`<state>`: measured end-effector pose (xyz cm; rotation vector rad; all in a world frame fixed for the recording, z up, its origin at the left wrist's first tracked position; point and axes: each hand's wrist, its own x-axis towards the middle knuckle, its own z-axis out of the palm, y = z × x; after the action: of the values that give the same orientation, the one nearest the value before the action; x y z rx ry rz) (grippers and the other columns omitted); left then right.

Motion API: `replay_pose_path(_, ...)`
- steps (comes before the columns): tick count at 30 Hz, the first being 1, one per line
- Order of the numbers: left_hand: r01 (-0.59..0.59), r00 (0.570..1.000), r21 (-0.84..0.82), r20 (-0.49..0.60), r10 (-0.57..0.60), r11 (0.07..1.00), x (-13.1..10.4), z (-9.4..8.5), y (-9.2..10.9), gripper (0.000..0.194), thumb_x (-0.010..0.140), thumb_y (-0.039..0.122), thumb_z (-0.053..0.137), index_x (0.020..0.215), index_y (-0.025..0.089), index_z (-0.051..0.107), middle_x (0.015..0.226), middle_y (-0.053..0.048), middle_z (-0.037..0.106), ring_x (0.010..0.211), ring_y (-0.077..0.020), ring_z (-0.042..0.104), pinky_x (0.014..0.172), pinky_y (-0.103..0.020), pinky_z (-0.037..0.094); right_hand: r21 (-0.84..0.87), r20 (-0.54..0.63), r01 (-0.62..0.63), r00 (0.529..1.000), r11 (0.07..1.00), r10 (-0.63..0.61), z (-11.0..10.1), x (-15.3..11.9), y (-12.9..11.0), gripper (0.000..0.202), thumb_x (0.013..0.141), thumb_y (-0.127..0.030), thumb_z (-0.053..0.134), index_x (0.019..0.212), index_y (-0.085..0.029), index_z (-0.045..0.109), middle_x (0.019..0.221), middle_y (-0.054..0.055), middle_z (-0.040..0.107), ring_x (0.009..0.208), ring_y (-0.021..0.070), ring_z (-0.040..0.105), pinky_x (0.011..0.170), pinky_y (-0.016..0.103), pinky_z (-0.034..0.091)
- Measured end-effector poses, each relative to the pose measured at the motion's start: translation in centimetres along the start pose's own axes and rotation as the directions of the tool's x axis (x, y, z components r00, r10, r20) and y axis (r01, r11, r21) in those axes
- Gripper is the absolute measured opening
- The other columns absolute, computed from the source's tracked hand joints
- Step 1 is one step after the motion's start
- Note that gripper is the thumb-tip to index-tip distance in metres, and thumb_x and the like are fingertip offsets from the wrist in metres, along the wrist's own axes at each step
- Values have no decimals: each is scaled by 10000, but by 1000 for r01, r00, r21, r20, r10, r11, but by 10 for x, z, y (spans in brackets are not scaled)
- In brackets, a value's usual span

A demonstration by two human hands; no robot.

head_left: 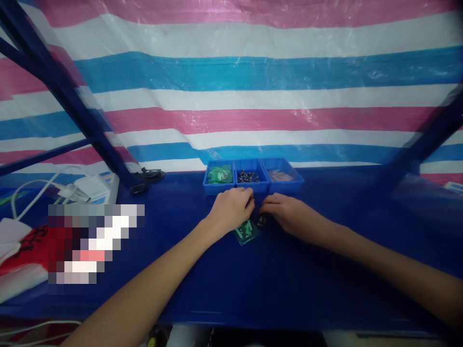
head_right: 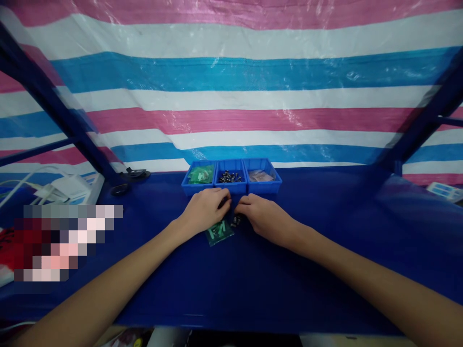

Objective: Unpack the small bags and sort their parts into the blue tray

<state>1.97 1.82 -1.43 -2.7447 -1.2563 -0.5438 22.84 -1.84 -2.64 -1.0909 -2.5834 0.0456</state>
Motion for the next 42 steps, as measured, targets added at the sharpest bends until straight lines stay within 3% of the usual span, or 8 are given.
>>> replay_pose_path(11,-2,1000,7,12,2,1000,-1,1,0,177,964,310,432,944,215,580,904,-29,663,834,-218,648,615,-296,447,-19,-12,-3,1000,1000,3,-5,0,-5,274,908,-59,482,1040,-202,674,1049,86,672,967,211,620,823,331,516)
replay_pose_path(20,5,1000,19,21,-5,1000,-1,0,1,178,962,311,431,942,214,579,907,-23,658,828,-213,647,597,-289,439,-84,-17,-51,999,995,50,4,1,1,189,938,-94,478,986,-172,643,1044,107,643,955,228,605,791,342,512)
replay_pose_path(30,-16,1000,17,16,16,1000,-1,1,1,191,968,308,438,897,196,575,884,-35,652,811,-211,648,604,-293,444,-47,-99,-126,988,991,121,3,0,-2,159,960,-130,460,1002,-176,606,968,93,648,891,221,606,741,336,483)
replay_pose_path(42,-198,980,-56,-38,196,979,-2,-3,7,152,971,259,437,944,182,565,900,-25,626,829,-168,606,686,-285,457,55,-233,-181,954,982,189,-1,2,-3,103,976,-174,466,989,-191,567,957,73,671,895,221,629,789,343,476)
